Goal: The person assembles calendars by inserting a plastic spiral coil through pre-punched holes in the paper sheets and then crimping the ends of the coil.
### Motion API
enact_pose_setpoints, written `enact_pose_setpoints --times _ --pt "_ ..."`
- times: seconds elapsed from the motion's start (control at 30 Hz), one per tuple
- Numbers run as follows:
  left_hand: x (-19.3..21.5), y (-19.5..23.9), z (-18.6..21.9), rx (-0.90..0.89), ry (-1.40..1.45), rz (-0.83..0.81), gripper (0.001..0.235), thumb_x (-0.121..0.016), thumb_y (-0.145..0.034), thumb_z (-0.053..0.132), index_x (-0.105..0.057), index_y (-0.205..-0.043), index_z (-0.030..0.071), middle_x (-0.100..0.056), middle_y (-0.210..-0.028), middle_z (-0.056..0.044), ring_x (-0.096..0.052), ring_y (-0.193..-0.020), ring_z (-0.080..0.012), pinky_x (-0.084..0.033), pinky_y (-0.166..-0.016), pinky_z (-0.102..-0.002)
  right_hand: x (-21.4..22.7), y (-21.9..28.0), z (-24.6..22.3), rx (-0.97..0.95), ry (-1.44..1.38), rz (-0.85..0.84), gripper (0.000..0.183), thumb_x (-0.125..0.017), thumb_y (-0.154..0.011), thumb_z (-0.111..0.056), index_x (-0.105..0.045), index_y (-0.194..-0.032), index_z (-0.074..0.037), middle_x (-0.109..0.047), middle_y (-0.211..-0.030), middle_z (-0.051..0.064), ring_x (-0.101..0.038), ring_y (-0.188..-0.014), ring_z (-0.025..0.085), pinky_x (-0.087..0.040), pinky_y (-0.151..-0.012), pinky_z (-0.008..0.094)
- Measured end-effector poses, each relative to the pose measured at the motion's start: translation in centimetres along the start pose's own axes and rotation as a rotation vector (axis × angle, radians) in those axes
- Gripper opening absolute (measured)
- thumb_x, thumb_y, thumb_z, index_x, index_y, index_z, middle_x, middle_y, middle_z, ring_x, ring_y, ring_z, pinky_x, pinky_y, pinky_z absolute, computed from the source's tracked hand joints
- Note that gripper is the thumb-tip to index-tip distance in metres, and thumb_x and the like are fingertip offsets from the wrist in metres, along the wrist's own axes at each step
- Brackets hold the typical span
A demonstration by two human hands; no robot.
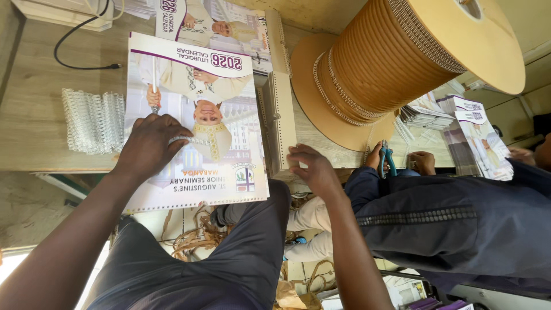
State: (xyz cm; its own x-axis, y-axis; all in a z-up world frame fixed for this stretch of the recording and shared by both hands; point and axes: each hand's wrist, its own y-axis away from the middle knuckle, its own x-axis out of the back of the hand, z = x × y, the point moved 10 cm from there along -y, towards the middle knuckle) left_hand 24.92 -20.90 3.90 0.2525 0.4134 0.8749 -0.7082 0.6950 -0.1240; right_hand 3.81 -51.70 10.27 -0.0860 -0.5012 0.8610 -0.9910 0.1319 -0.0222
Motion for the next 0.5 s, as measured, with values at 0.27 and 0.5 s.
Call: enact_pose_setpoints --times 0.27,0.5 --pt "0.1 -1.2 0.3 -0.056 -0.076 0.047 0.025 -0.068 -0.104 0.037 -0.079 -0.124 0.026 -0.072 -0.120 -0.001 -0.062 -0.123 -0.0260 -0.042 -0.107 -0.046 -1.1 -0.6 3.6 0.114 0.041 0.060 0.029 -0.088 -0.089 -0.023 -0.082 -0.117 -0.018 -0.076 -0.135 0.009 -0.060 -0.140 0.041 -0.055 -0.113 0.054" --pt "4.5 4.2 2.0 -0.026 0.141 0.280 0.028 -0.073 -0.104 0.031 -0.076 -0.132 0.026 -0.071 -0.125 0.001 -0.060 -0.129 -0.0279 -0.043 -0.108 -0.047 -4.2 2.1 -11.5 0.203 0.197 0.132 0.049 -0.089 -0.090 -0.034 -0.076 -0.133 -0.015 -0.068 -0.145 0.008 -0.054 -0.147 0.039 -0.058 -0.109 0.049"
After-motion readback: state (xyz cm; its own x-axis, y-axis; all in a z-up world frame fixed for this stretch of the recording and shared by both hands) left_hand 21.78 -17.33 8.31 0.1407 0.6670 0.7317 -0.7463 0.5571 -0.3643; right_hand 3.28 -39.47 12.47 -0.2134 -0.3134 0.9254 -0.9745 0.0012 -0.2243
